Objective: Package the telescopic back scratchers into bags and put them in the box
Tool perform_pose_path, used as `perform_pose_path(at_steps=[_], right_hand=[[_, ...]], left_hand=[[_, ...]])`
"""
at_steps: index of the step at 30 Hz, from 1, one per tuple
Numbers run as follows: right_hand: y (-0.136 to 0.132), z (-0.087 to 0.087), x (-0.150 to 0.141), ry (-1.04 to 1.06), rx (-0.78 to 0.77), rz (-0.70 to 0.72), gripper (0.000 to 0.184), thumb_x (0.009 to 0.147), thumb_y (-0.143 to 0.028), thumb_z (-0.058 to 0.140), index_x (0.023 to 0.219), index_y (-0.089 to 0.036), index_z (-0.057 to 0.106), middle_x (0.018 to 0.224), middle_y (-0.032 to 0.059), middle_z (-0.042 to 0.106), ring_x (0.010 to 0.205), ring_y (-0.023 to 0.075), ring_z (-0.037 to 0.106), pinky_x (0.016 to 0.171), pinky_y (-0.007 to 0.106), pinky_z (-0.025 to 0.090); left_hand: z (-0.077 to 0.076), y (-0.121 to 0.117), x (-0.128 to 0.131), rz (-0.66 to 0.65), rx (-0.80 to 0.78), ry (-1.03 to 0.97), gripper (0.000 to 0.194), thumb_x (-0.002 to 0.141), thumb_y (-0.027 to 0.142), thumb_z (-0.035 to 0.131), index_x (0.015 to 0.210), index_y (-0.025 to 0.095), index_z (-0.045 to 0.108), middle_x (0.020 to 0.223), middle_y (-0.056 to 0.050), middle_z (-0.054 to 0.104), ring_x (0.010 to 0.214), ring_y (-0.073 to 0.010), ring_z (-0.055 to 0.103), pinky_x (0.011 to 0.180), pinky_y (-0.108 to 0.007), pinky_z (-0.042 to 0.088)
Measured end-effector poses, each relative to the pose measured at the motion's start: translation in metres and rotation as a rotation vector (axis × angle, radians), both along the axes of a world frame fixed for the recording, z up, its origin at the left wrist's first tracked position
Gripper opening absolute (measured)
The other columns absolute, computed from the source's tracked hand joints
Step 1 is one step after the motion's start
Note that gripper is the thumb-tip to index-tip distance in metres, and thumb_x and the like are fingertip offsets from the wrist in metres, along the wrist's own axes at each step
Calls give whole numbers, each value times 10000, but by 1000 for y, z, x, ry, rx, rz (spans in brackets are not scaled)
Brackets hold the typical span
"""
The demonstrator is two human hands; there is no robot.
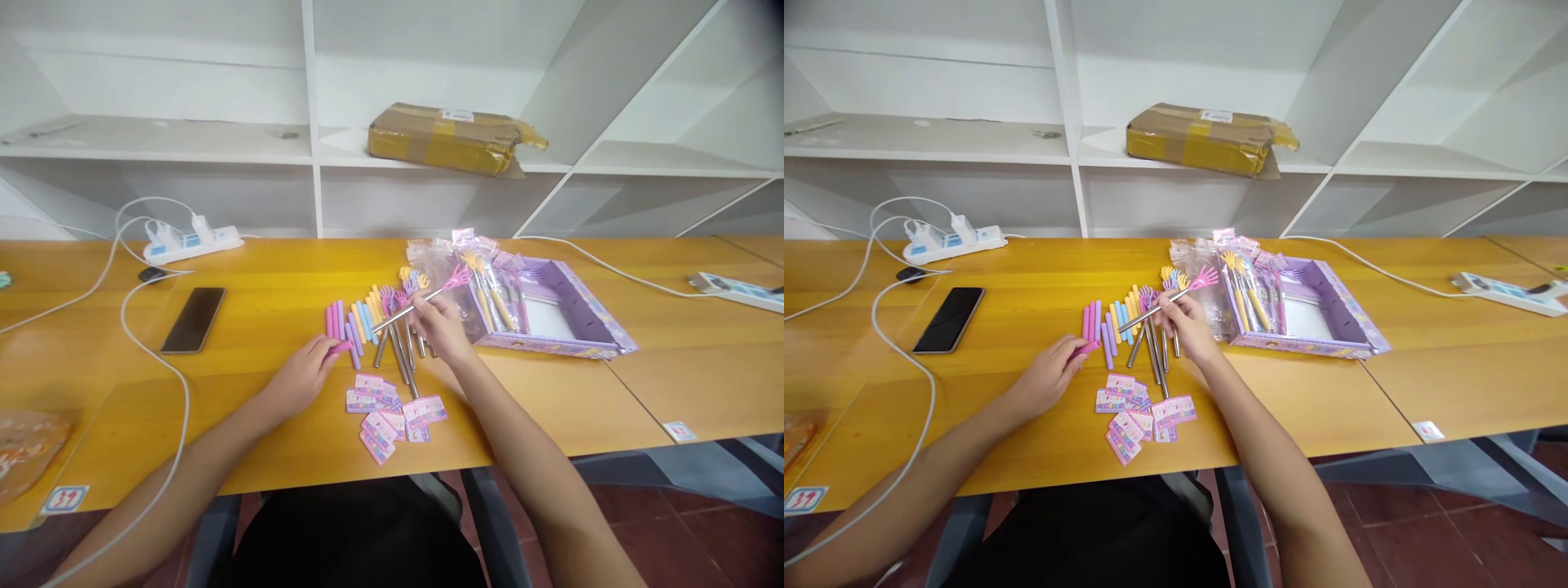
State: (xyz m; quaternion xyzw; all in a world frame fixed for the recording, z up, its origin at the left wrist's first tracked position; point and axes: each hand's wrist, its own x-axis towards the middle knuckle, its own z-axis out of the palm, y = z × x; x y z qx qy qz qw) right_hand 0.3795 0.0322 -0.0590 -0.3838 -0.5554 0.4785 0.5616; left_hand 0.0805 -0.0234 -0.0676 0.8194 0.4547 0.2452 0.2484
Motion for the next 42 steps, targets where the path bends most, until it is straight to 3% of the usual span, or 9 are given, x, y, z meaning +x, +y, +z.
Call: perform_pose_path(at_steps=[5, 13, 20, 42], right_hand=[[-12, 1, -20, 23, -57, 173, 402, 941, -606, 699, 879, -209, 708, 679, -14, 685, 420, 86, 419, 493, 275, 399], [-10, -7, -18, -7, -25, 163, 393, 975, -562, 693, 855, -194, 760, 683, -4, 704, 434, 70, 446, 522, 259, 412], [-14, -4, -18, -134, -50, 155, 473, 926, -661, 695, 891, -196, 769, 686, 4, 689, 458, 97, 457, 453, 260, 383], [-18, -7, -23, -115, 18, 224, 453, 979, -638, 653, 924, -204, 771, 763, 5, 674, 501, 104, 532, 516, 273, 434]], left_hand=[[0, -2, 1, -10, -12, -19, 305, 1122, 311, 390, 1337, 221, 586, 1281, -100, 679, 1148, -242, 674, 1047, -417, 549], [-2, -3, 2, -36, 5, -6, 348, 1137, 341, 358, 1363, 226, 597, 1285, -87, 675, 1166, -226, 674, 1065, -392, 547], [-9, -2, -1, -27, 32, 33, 379, 1137, 312, 325, 1391, 230, 595, 1278, -94, 673, 1136, -230, 683, 1039, -405, 565], [-15, -10, 1, -28, 60, -7, 409, 1121, 285, 347, 1453, 245, 583, 1278, -112, 673, 1126, -241, 686, 1046, -429, 584]])
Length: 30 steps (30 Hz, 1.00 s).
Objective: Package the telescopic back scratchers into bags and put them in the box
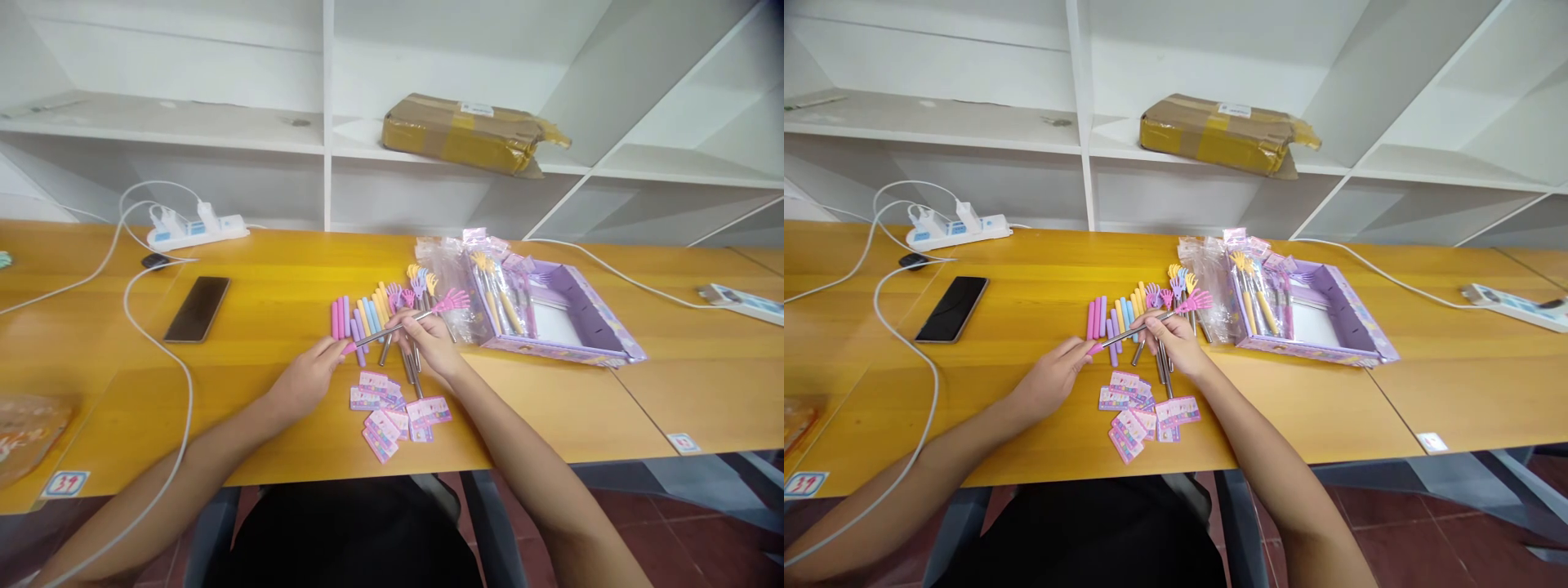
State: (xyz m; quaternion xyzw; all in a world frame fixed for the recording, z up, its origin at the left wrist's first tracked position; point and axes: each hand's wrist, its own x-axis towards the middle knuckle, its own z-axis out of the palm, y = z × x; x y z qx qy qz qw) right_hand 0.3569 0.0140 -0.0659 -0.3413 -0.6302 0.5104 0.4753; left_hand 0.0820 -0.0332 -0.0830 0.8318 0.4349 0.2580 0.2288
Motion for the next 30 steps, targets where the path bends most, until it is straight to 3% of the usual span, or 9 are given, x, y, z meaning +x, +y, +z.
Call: perform_pose_path(at_steps=[20, 30], right_hand=[[-2, -7, -6, 23, -23, 77, 420, 1004, -589, 650, 933, -195, 778, 786, 9, 663, 524, 100, 554, 536, 264, 465], [-5, -9, -13, 5, -12, 144, 441, 1029, -579, 616, 960, -172, 772, 815, 15, 671, 538, 94, 582, 570, 262, 502]], left_hand=[[-1, -2, 1, -46, -5, -35, 435, 1096, 231, 345, 1466, 236, 575, 1198, -118, 679, 1055, -234, 700, 1033, -419, 601], [-6, -3, 1, -70, 63, -17, 371, 1087, 154, 367, 1395, 186, 572, 1060, -85, 644, 920, -195, 661, 914, -366, 606]])
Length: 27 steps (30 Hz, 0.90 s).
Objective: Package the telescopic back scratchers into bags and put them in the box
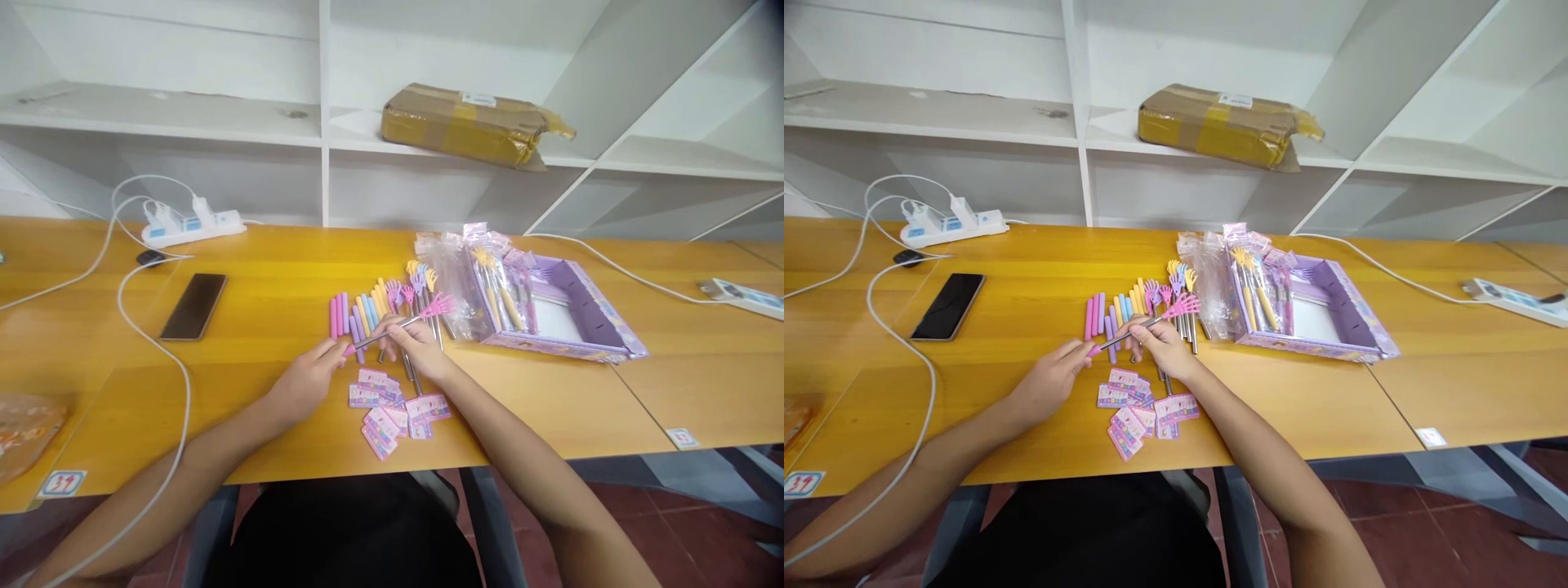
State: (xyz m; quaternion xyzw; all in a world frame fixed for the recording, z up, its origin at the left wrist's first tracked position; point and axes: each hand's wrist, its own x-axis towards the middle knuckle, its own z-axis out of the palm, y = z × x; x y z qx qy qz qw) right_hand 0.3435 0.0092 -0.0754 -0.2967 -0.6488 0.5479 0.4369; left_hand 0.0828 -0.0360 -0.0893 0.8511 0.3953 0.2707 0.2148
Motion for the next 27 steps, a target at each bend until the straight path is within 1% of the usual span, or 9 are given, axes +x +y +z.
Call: perform_pose_path(at_steps=[6, 8, 10, 14, 18, 20, 23, 25, 27], right_hand=[[-4, -6, -11, 8, -8, 52, 438, 1042, -563, 596, 966, -169, 771, 841, 27, 675, 555, 102, 591, 584, 275, 502], [-6, -8, -17, -2, -10, 83, 439, 1042, -564, 593, 975, -169, 771, 826, 27, 664, 562, 107, 568, 573, 278, 483], [-10, -10, -24, 0, -10, 100, 440, 1044, -563, 590, 978, -166, 769, 769, 10, 620, 553, 107, 511, 554, 276, 445], [-17, -7, -30, 22, -71, 123, 449, 1036, -578, 594, 1015, -160, 755, 656, -46, 486, 513, 94, 376, 503, 260, 322], [-15, -1, -20, 14, -103, 133, 466, 1012, -605, 625, 1141, -171, 734, 621, -65, 434, 524, 104, 358, 527, 267, 281], [-9, 1, -11, 78, -103, 63, 496, 1001, -646, 613, 1173, -193, 717, 628, -68, 402, 519, 106, 330, 522, 272, 251], [2, 4, 4, 183, -66, -143, 495, 1004, -679, 564, 1161, -228, 697, 680, -56, 384, 520, 110, 295, 502, 275, 225], [7, 7, 12, 153, 11, -298, 452, 1013, -654, 559, 1148, -243, 692, 715, -40, 422, 536, 120, 329, 501, 277, 272], [9, 9, 17, 53, 96, -411, 433, 1032, -635, 538, 1150, -247, 692, 754, -16, 492, 572, 138, 404, 521, 284, 346]], left_hand=[[0, -1, 2, -12, 13, -16, 318, 1087, 141, 362, 1293, 179, 601, 1018, -73, 637, 889, -184, 644, 884, -340, 591], [0, -2, 3, -11, 3, -19, 288, 1087, 151, 369, 1218, 184, 623, 977, -61, 627, 861, -181, 631, 862, -332, 584], [0, -4, 4, -11, -15, -27, 275, 1090, 163, 374, 1170, 187, 636, 948, -51, 614, 840, -178, 619, 846, -325, 577], [3, -6, 5, -23, -31, -68, 301, 1106, 193, 368, 1232, 188, 641, 991, -62, 637, 876, -176, 633, 872, -323, 583], [10, -6, 5, -11, 28, -91, 342, 1124, 234, 372, 1350, 189, 624, 1111, -90, 688, 975, -183, 686, 932, -327, 592], [14, -5, 3, 30, 54, -80, 358, 1129, 263, 382, 1397, 191, 609, 1190, -107, 703, 1042, -196, 705, 955, -339, 595], [17, -1, -1, 109, 79, -20, 367, 1133, 312, 392, 1389, 195, 627, 1212, -109, 717, 1099, -221, 716, 973, -364, 600], [18, 2, -4, 136, 82, 32, 372, 1135, 335, 394, 1379, 199, 639, 1199, -102, 724, 1089, -224, 724, 962, -365, 605], [17, 3, -5, 132, 88, 77, 374, 1136, 345, 393, 1380, 205, 640, 1205, -97, 727, 1078, -222, 730, 948, -359, 608]])
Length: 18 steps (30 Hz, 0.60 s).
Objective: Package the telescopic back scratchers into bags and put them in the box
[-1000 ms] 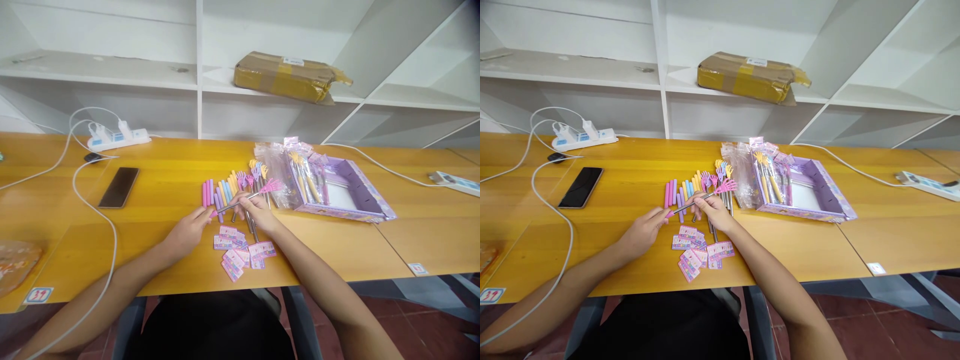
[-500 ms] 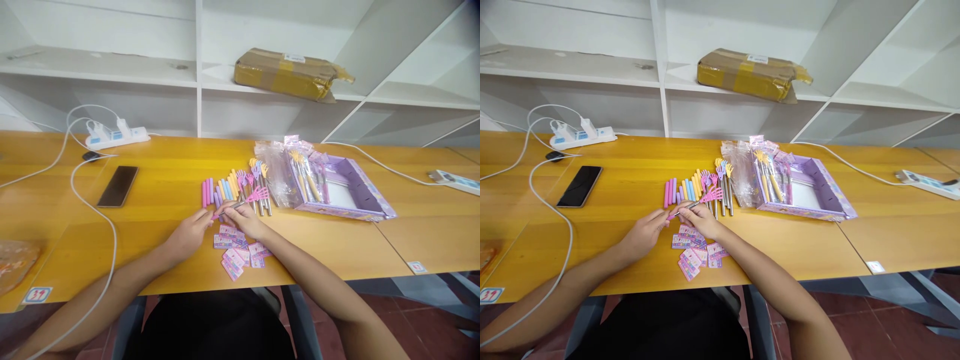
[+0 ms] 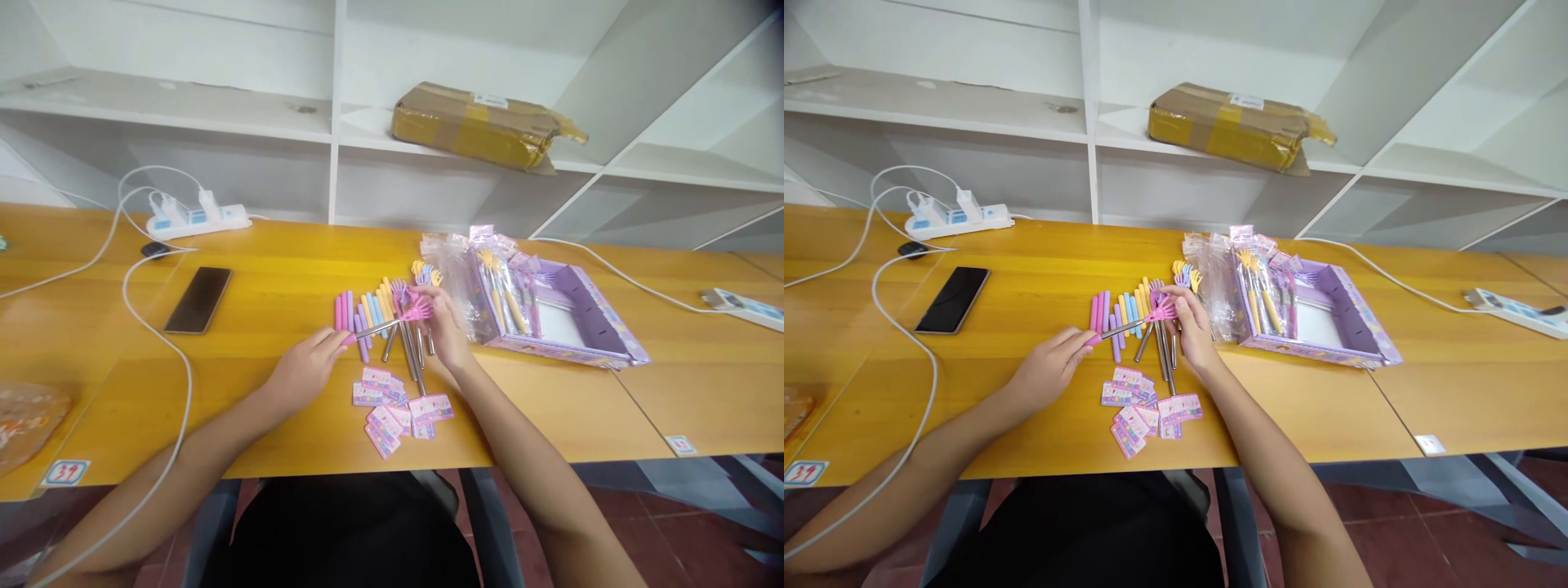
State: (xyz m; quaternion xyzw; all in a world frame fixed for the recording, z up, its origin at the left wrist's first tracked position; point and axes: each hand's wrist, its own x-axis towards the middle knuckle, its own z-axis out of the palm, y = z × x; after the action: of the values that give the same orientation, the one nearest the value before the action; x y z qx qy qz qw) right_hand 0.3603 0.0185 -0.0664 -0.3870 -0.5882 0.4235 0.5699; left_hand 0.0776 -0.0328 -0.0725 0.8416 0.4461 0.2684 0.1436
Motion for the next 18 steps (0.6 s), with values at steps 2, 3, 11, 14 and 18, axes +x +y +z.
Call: perform_pose_path(at_steps=[2, 3, 11, 14, 18], right_hand=[[0, -1, 1, -109, 26, -48, 461, 1053, -644, 487, 1135, -241, 694, 797, 9, 555, 607, 154, 466, 531, 292, 394], [0, -2, 0, -144, 27, -51, 475, 1060, -650, 467, 1118, -236, 692, 804, 15, 573, 608, 158, 480, 523, 292, 399], [0, -17, -5, -169, -13, -16, 468, 1063, -647, 474, 1047, -224, 673, 750, -2, 579, 529, 139, 461, 473, 285, 375], [-1, -17, -4, -206, -31, -1, 483, 1053, -665, 481, 1070, -223, 676, 744, 1, 584, 559, 151, 478, 487, 285, 384], [-4, -16, -5, -229, -74, 38, 476, 1045, -669, 498, 1059, -226, 673, 718, -6, 577, 547, 150, 474, 506, 290, 374]], left_hand=[[-2, 0, 0, -24, 7, 39, 376, 1138, 335, 384, 1388, 203, 632, 1220, -97, 725, 1071, -220, 732, 947, -360, 607], [-4, 0, 0, -35, 10, 58, 378, 1139, 325, 378, 1395, 198, 625, 1224, -100, 723, 1059, -219, 732, 944, -359, 606], [-13, -5, 3, -30, -28, 80, 378, 1134, 282, 368, 1418, 178, 595, 1163, -97, 709, 898, -178, 711, 814, -302, 589], [-12, -6, 3, -32, -44, 81, 364, 1124, 250, 375, 1399, 176, 602, 1129, -89, 702, 876, -176, 691, 803, -302, 580], [-10, -7, 4, -40, -66, 65, 349, 1118, 228, 355, 1341, 185, 620, 1058, -72, 689, 831, -165, 663, 800, -296, 571]])
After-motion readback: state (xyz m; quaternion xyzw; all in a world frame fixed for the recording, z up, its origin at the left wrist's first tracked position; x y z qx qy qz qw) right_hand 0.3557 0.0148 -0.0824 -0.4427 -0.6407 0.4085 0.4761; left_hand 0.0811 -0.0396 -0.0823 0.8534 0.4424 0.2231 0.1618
